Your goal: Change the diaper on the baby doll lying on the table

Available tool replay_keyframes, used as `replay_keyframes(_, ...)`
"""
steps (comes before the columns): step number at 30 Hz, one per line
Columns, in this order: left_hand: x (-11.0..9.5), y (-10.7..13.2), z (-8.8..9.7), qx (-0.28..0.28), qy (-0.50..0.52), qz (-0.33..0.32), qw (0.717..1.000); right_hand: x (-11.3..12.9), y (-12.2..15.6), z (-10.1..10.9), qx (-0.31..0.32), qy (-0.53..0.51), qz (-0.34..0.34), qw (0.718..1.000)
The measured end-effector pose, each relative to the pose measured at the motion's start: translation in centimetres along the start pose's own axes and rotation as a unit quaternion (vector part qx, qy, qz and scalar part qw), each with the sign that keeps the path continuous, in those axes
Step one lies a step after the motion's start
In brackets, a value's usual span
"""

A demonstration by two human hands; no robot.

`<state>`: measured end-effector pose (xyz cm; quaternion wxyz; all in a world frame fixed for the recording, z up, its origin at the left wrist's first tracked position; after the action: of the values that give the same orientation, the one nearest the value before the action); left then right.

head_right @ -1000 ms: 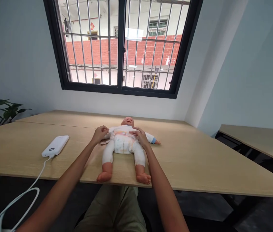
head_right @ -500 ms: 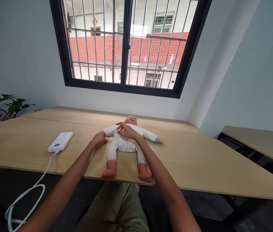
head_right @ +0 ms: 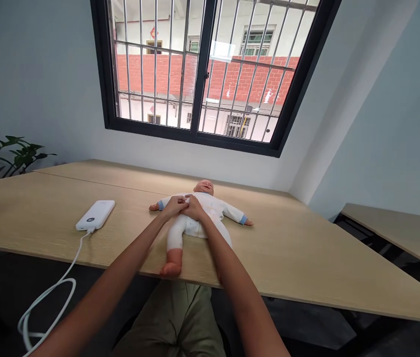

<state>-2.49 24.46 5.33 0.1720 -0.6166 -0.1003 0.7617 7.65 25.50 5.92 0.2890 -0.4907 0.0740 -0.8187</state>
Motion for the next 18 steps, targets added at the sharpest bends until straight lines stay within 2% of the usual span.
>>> replay_keyframes(2,-0.2,-0.5,-1.4,0.007,0.019,-0.018,1.0,-0.3,0.4,0.7,-0.02,-0.049,-0.012,0.999)
replay_keyframes(4,-0.2,-0.7,-2.0,0.018,0.033,-0.034,0.999,-0.5,0.7,1.1,-0.022,-0.093,-0.035,0.995)
replay_keyframes(9,-0.5,-0.4,-1.7,0.049,0.043,-0.059,0.996,0.4,1.1,2.3,0.022,-0.191,-0.106,0.976)
replay_keyframes(12,-0.6,-0.1,-1.4,0.039,0.021,-0.074,0.996,2.7,1.8,5.1,0.026,-0.259,-0.074,0.963)
replay_keyframes(14,-0.5,0.0,-1.6,0.03,0.001,-0.083,0.996,4.0,2.8,8.0,-0.008,-0.283,-0.025,0.959)
replay_keyframes(16,-0.4,0.0,-1.9,0.03,-0.02,-0.093,0.995,3.9,4.3,10.9,-0.079,-0.295,-0.031,0.952)
replay_keyframes(18,-0.3,-0.1,-2.1,0.032,-0.034,-0.101,0.994,2.5,5.9,13.3,-0.157,-0.302,-0.058,0.938)
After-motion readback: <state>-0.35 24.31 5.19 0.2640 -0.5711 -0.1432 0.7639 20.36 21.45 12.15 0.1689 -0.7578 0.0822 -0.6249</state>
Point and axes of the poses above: each hand's wrist, its own y-axis away from the middle knuckle, its own z-axis out of the back of the hand, x = y × z, the point moved 5 cm from there along -y, towards the middle knuckle, and after that the axes turned 8 degrees about -y, right-handed, at the moved point
